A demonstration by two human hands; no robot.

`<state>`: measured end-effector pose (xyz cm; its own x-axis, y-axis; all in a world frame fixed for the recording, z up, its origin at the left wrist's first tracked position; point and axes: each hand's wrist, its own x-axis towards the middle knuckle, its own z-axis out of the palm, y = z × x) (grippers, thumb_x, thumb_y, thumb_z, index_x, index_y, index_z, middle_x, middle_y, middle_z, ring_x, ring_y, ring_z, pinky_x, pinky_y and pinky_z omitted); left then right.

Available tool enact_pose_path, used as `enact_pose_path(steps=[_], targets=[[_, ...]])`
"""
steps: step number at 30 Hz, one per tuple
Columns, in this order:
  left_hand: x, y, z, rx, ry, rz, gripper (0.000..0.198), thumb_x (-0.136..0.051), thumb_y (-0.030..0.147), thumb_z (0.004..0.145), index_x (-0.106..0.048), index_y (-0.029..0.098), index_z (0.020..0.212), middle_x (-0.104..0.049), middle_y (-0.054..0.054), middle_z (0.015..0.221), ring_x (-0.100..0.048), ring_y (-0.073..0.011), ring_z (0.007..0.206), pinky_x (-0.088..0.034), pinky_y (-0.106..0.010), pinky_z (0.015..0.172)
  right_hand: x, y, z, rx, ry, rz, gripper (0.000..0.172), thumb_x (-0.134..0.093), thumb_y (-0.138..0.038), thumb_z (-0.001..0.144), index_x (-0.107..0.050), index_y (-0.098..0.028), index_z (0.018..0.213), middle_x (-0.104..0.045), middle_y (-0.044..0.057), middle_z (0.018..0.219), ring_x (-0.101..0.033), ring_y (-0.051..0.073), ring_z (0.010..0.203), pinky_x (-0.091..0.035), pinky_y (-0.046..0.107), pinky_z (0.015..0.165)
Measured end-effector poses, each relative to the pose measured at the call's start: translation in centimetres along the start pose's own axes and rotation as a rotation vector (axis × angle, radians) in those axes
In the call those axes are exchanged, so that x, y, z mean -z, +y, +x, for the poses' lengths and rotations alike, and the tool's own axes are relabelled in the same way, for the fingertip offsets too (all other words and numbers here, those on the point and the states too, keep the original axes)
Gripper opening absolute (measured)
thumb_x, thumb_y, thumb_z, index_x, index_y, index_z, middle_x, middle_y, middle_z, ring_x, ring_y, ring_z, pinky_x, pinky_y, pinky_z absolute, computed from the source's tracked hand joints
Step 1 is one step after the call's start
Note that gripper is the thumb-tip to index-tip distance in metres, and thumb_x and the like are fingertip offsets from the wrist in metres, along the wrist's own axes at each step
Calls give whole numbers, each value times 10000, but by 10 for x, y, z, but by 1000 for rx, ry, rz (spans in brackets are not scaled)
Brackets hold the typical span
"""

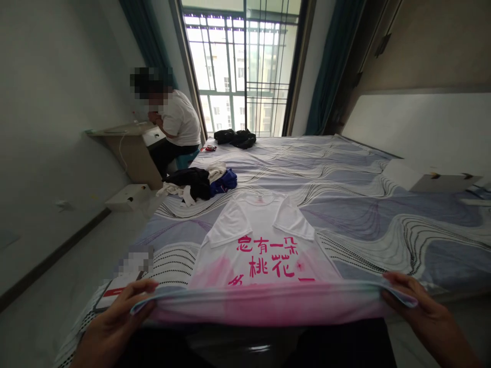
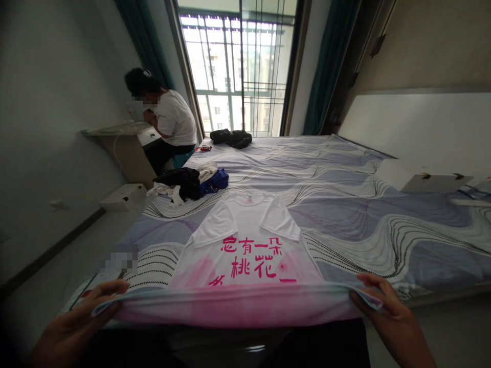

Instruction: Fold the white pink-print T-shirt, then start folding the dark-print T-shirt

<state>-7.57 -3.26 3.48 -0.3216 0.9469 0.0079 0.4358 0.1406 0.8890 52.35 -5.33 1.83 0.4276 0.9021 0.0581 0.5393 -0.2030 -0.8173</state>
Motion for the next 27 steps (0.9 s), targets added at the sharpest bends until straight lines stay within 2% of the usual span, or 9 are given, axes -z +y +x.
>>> enact_pose_path(steps=[1, 3, 5, 7, 9, 12, 18, 22, 27], targets=[[-6, 7, 17, -47, 52, 33, 475, -748, 711, 580, -741, 283, 784, -712, -21, 998, -620, -290, 1005, -512, -303, 857, -10, -10, 13, 15, 51, 18, 584, -718, -641, 654, -714, -279, 1112, -711, 68, 1117, -646, 302, 1055, -528, 325, 846], [-23, 18, 51, -77, 139, 78, 516, -678, 736, 644, -715, 243, 791, -694, -16, 802, -619, -255, 826, -499, -298, 727, -34, -24, 42, 16, 140, 54, 509, -654, -677, 711, -715, -220, 928, -710, 57, 894, -638, 262, 877, -503, 292, 705], [-43, 24, 86, -107, 165, 90, 525, -642, 726, 691, -677, 205, 744, -608, 5, 633, -546, -198, 654, -432, -276, 591, -61, -32, 72, 18, 204, 75, 504, -607, -707, 740, -607, -210, 656, -580, 20, 622, -532, 192, 656, -415, 274, 560], [-64, 26, 121, -160, 142, 51, 518, -637, 698, 717, -657, 180, 732, -564, 18, 598, -488, -160, 604, -376, -256, 544, -86, -35, 105, 53, 233, 102, 555, -600, -722, 736, -452, -225, 539, -432, -17, 517, -404, 141, 573, -334, 266, 508], [-83, 25, 154, -202, 101, -9, 513, -644, 678, 723, -648, 166, 733, -552, 25, 605, -470, -143, 608, -361, -244, 547, -106, -34, 138, 88, 207, 142, 581, -603, -733, 721, -385, -231, 525, -372, -34, 505, -339, 119, 560, -296, 261, 497], [-109, 16, 198, -234, 55, -57, 510, -639, 672, 723, -620, 162, 711, -522, 33, 601, -446, -129, 610, -349, -234, 552, -130, -29, 184, 110, 90, 182, 579, -603, -752, 699, -410, -226, 554, -377, -42, 520, -325, 113, 557, -281, 259, 492], [-157, -22, 269, -304, 77, 62, 504, -538, 654, 801, -460, 202, 594, -378, 62, 536, -355, -106, 557, -284, -240, 529, -179, 2, 259, 174, -66, 176, 595, -586, -787, 696, -520, -203, 601, -440, -39, 543, -377, 126, 566, -313, 261, 517], [-176, -29, 309, -285, 90, 114, 487, -515, 641, 813, -442, 213, 592, -368, 65, 528, -355, -109, 547, -287, -246, 533, -205, 18, 296, 173, -31, 139, 655, -552, -827, 692, -626, -177, 663, -524, -21, 583, -472, 159, 617, -382, 266, 579], [-187, -18, 358, -297, 62, 164, 453, -503, 615, 816, -505, 204, 628, -418, 49, 548, -386, -118, 571, -303, -250, 545, -220, 17, 337, 177, -5, 59, 667, -533, -839, 686, -621, -179, 634, -515, -13, 586, -474, 162, 620, -368, 269, 571]])
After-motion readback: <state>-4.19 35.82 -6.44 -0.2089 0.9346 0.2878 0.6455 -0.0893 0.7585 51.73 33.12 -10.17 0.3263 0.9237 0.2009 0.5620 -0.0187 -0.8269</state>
